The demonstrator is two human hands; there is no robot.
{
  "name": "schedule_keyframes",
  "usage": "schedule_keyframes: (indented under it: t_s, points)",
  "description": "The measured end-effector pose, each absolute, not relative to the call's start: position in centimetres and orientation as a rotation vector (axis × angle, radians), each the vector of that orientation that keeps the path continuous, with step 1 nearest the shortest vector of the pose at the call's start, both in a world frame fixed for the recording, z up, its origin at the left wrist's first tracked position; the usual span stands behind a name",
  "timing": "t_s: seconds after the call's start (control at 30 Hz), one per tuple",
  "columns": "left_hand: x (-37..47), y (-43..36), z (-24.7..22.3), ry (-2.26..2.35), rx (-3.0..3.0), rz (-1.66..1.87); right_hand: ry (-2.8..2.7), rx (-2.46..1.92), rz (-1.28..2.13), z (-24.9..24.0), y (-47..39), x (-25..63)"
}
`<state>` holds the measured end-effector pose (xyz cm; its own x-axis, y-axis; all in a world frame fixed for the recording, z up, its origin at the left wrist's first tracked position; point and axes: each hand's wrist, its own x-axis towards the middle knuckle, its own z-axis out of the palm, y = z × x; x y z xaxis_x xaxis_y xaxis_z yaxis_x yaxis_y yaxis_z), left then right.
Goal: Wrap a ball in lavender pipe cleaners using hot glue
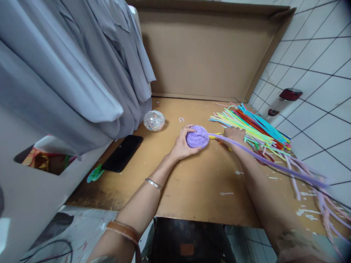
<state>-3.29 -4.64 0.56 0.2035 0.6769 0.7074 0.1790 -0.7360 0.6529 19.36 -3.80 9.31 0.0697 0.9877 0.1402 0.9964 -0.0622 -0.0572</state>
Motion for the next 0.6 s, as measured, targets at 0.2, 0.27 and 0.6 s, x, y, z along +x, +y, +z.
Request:
schedule_keyframes:
  t_s: [0.2,0.27,0.6]
  points:
    - [-3.3,-4.4,0.2,0.891,1.933,1.583,-2.324,-1.413,0.527,13.6,-6.6,16.6]
    - [-3.3,-4.4,0.2,0.898,1.924,1.561,-2.221,-1.135,0.774,13.7,-7.1,15.6]
    - [-3.0,-4.3,-0.1,0.831,1.968,1.527,-1.733,-1.224,0.889,11.2,-5.7,13.9]
